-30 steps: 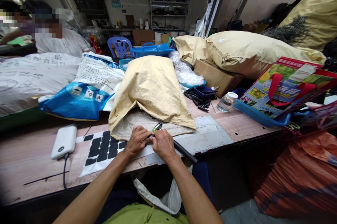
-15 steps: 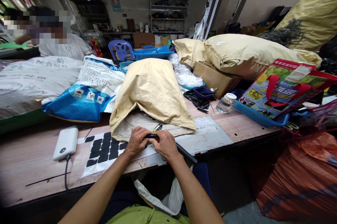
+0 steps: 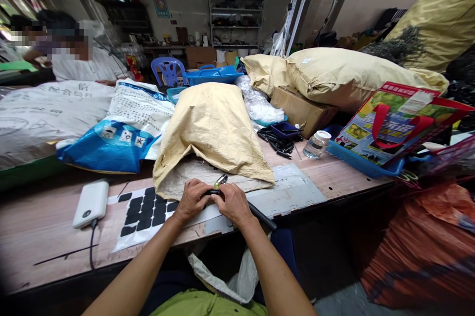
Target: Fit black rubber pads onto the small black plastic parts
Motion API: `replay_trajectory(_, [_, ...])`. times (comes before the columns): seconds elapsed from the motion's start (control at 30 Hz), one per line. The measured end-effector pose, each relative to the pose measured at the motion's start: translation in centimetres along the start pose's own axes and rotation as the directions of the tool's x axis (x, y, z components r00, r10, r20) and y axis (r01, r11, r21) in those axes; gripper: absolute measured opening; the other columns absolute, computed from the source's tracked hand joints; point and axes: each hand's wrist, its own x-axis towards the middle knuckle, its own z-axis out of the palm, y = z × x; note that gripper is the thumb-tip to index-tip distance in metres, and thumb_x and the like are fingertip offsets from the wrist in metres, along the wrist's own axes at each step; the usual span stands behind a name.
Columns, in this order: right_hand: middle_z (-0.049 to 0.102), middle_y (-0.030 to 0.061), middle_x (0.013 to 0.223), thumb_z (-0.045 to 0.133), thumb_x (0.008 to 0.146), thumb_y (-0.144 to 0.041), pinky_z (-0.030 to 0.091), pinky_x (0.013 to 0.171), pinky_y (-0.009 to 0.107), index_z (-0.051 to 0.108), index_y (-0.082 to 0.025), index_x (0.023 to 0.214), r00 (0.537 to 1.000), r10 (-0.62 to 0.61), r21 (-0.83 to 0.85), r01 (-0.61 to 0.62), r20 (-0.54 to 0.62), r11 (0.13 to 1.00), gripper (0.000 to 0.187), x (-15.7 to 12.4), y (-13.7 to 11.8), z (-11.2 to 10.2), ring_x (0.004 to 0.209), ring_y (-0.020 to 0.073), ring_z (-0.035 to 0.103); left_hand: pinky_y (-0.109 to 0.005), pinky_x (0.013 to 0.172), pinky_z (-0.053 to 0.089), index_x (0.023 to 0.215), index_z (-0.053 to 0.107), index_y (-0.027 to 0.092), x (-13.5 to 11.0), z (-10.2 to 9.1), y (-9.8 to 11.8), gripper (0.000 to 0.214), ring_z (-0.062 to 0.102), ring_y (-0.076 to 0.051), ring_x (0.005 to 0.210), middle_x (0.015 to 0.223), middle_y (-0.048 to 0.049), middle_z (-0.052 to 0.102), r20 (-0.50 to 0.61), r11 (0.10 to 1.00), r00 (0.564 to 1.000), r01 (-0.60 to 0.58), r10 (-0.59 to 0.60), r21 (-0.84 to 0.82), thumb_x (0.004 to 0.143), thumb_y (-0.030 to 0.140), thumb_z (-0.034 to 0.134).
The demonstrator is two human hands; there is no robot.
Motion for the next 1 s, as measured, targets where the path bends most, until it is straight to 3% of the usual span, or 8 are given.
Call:
replay_trajectory(0.27, [0.071, 0.0067, 0.087, 0.062, 0.095, -0.029, 0.04, 0.076, 0.03, 0.067, -0.02, 0.083, 0.999, 0.033, -0.148, -0.028, 0.032, 0.989, 0.016, 0.2, -0.6, 0.1, 0.087, 0.0215, 0.059, -0.045, 0.093, 0.036, 0.111, 0.074, 0.025, -0.1, 0.3, -0.2, 0.023, 0.055, -0.025, 0.091, 0.084, -0.0051, 0.071, 0.001, 0.994, 0.998, -0.066, 0.067, 0.082, 0.092, 0.024, 0.062])
replay_trajectory(0.57, [0.071, 0.0069, 0.087, 0.063, 0.094, -0.028, 0.04, 0.078, 0.031, 0.067, -0.02, 0.083, 0.998, 0.049, -0.148, -0.044, 0.026, 0.988, 0.014, 0.1, -0.8, 0.2, 0.088, 0.0217, 0.059, -0.043, 0.091, 0.037, 0.111, 0.073, 0.023, -0.1, 0.2, 0.0, 0.025, 0.055, -0.025, 0.091, 0.085, -0.0051, 0.071, 0.014, 0.995, 0.996, -0.088, 0.087, 0.052, 0.091, 0.016, 0.058])
replay_trajectory(0.77, [0.069, 0.0046, 0.088, 0.068, 0.092, -0.04, 0.041, 0.079, 0.03, 0.068, -0.019, 0.096, 0.997, -0.058, -0.024, 0.059, 0.047, 0.998, 0.021, -0.1, -0.4, -0.9, 0.086, 0.02, 0.058, -0.044, 0.095, 0.034, 0.117, 0.071, 0.025, 0.0, -0.4, 0.2, 0.031, 0.055, -0.024, 0.096, 0.092, -0.0036, 0.073, 0.052, 0.998, 0.996, -0.069, 0.069, -0.006, 0.091, 0.017, 0.057])
replay_trajectory(1.0, [0.07, 0.0051, 0.091, 0.065, 0.095, -0.043, 0.041, 0.079, 0.029, 0.07, -0.02, 0.101, 0.991, -0.126, 0.009, 0.125, 0.049, 0.992, 0.024, -0.2, 0.0, -1.2, 0.086, 0.0199, 0.058, -0.044, 0.097, 0.03, 0.123, 0.069, 0.028, 0.0, -0.7, 0.5, 0.033, 0.056, -0.024, 0.098, 0.097, -0.0023, 0.075, 0.081, 0.997, 0.995, -0.059, 0.063, -0.052, 0.092, 0.022, 0.058])
